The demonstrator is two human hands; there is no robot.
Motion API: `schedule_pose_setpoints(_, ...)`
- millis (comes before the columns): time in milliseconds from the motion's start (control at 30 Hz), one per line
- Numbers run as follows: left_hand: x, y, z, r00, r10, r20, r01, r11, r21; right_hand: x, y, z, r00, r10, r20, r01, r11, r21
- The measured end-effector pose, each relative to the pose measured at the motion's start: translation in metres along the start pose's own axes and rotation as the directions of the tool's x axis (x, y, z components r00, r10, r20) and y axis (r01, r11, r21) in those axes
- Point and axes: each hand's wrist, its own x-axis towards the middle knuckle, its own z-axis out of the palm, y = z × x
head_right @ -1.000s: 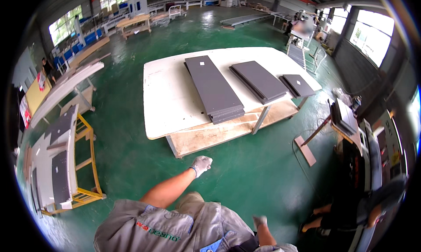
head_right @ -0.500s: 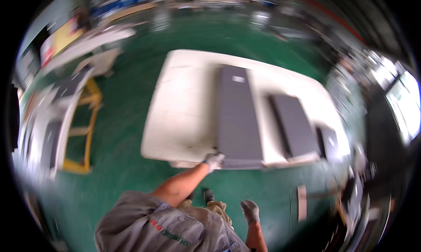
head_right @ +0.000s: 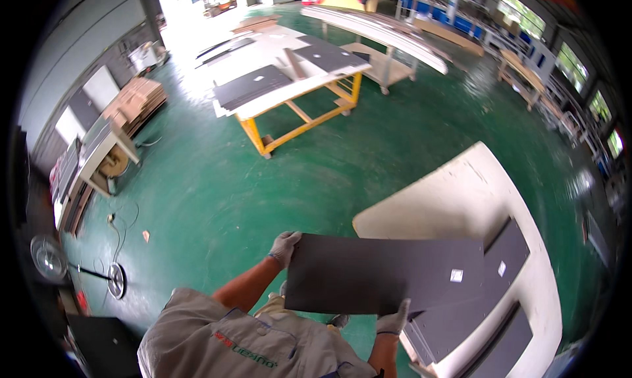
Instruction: The person stacks various flat panels on a table, then bundles them with white straps. They carry the bundle to a different area and place it on the floor. The person then returns to the table and continues stacking and organizing additional panels.
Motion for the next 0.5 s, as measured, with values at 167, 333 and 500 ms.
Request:
schedule_pose_setpoints(167,-0.096,0.093,-0.115,0.88,0.474,-0.019,-0.463,0.868,0.18,0.051,0.041,0.077,0.99,0.064,-0.122,-0.041,0.982,0.184)
schedule_pose_setpoints(333,-0.171,0.19,-0.222,0.797,0.604,0.009,-0.596,0.789,-0.152,0.019,0.146,0.291,0.988,0.077,0.136,-0.093,0.989,0.114)
schedule_pose_setpoints(500,-0.15,0.242,-0.331,0.65,0.738,0.183,-0.611,0.65,-0.451,0.181,0.254,0.343,0.288,0.015,0.957,-0.348,0.933,0.09)
